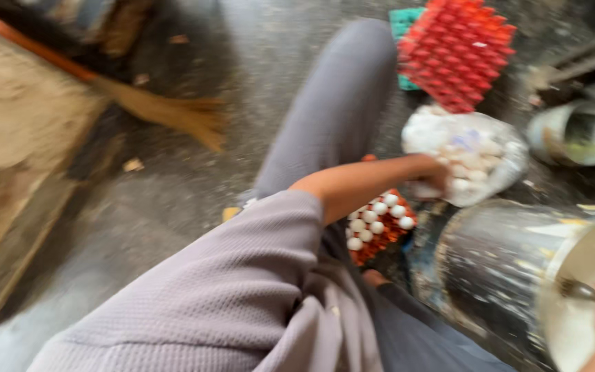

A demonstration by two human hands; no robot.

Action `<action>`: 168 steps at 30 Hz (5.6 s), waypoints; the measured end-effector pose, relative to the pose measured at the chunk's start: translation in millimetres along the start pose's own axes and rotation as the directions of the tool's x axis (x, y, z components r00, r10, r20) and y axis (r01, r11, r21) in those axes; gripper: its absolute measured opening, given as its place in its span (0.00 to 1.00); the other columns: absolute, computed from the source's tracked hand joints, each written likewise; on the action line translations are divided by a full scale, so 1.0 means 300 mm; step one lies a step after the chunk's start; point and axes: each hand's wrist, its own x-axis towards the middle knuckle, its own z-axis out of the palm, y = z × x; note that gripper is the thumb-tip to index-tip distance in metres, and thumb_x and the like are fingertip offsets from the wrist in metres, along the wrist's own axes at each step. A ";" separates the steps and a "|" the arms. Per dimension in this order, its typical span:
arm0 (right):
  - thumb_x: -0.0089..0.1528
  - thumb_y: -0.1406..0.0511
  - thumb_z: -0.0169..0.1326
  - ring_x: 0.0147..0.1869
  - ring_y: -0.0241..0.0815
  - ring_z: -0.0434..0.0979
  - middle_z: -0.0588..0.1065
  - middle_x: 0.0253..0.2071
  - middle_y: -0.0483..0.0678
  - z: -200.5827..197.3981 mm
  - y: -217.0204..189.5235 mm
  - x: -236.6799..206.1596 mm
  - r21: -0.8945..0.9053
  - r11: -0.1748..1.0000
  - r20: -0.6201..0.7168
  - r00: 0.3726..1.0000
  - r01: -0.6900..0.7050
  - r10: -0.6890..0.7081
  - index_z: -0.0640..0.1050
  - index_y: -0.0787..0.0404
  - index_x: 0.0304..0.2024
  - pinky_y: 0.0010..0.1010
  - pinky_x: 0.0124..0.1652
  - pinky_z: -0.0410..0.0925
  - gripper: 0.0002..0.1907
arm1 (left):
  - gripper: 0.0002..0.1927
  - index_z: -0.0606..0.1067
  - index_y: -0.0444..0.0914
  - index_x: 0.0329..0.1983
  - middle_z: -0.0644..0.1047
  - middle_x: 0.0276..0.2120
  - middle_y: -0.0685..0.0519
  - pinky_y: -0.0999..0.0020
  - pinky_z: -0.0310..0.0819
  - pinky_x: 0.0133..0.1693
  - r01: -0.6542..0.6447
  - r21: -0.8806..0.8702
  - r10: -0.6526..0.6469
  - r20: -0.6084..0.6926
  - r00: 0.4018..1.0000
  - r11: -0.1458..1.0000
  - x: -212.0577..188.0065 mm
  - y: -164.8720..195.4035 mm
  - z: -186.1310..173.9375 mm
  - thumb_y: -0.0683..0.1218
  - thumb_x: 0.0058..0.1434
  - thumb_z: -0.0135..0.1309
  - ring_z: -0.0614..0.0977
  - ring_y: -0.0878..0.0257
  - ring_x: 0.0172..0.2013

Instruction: The person sits on the floor and cracks eggs one by one into a large metal mixing bowl. They pick up eggs from a plastic bag and an orange tray, crack them against the bowl's rim, and discard the shells into a plastic bag.

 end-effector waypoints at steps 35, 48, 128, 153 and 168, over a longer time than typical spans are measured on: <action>0.67 0.70 0.51 0.37 0.41 0.71 0.75 0.39 0.55 0.481 0.097 -0.210 0.070 0.873 0.238 0.858 -0.482 0.455 0.74 0.69 0.49 0.31 0.35 0.65 0.10 | 0.18 0.80 0.40 0.40 0.81 0.27 0.42 0.47 0.77 0.36 0.003 0.169 0.085 -0.510 0.856 0.986 -0.041 -0.157 -0.188 0.57 0.53 0.62 0.83 0.42 0.32; 0.62 0.64 0.57 0.35 0.42 0.76 0.76 0.35 0.50 0.659 0.159 -0.197 0.373 0.514 0.228 0.614 -0.772 0.756 0.74 0.59 0.45 0.30 0.31 0.69 0.10 | 0.17 0.80 0.40 0.42 0.82 0.33 0.39 0.47 0.78 0.42 0.207 -0.141 -0.241 -0.303 0.922 0.968 0.006 -0.094 -0.309 0.55 0.55 0.60 0.84 0.43 0.36; 0.68 0.57 0.55 0.27 0.40 0.74 0.75 0.29 0.49 7.912 -2.101 1.469 -0.534 0.832 0.823 0.136 -0.150 0.552 0.74 0.55 0.34 0.30 0.24 0.64 0.12 | 0.14 0.77 0.36 0.48 0.78 0.21 0.53 0.74 0.71 0.23 -0.809 -0.483 -0.939 -0.096 -0.331 0.335 -3.965 -3.384 -4.024 0.51 0.67 0.56 0.78 0.68 0.20; 0.69 0.59 0.54 0.29 0.38 0.74 0.76 0.30 0.48 8.727 -2.217 0.516 -0.378 0.894 0.724 0.525 -0.241 0.448 0.76 0.58 0.34 0.27 0.26 0.65 0.12 | 0.18 0.77 0.37 0.50 0.78 0.21 0.54 0.75 0.69 0.24 -0.679 -0.590 -0.650 -0.729 0.215 0.437 -5.316 -4.401 -4.478 0.55 0.67 0.56 0.78 0.70 0.20; 0.71 0.59 0.56 0.28 0.37 0.73 0.75 0.29 0.48 7.650 -2.131 0.365 0.151 0.934 0.239 0.929 -0.324 0.283 0.74 0.59 0.36 0.28 0.24 0.63 0.12 | 0.13 0.78 0.35 0.49 0.81 0.28 0.51 0.71 0.75 0.24 -0.505 -0.667 -0.202 -0.691 0.694 0.547 -4.705 -4.099 -4.725 0.49 0.71 0.54 0.82 0.66 0.25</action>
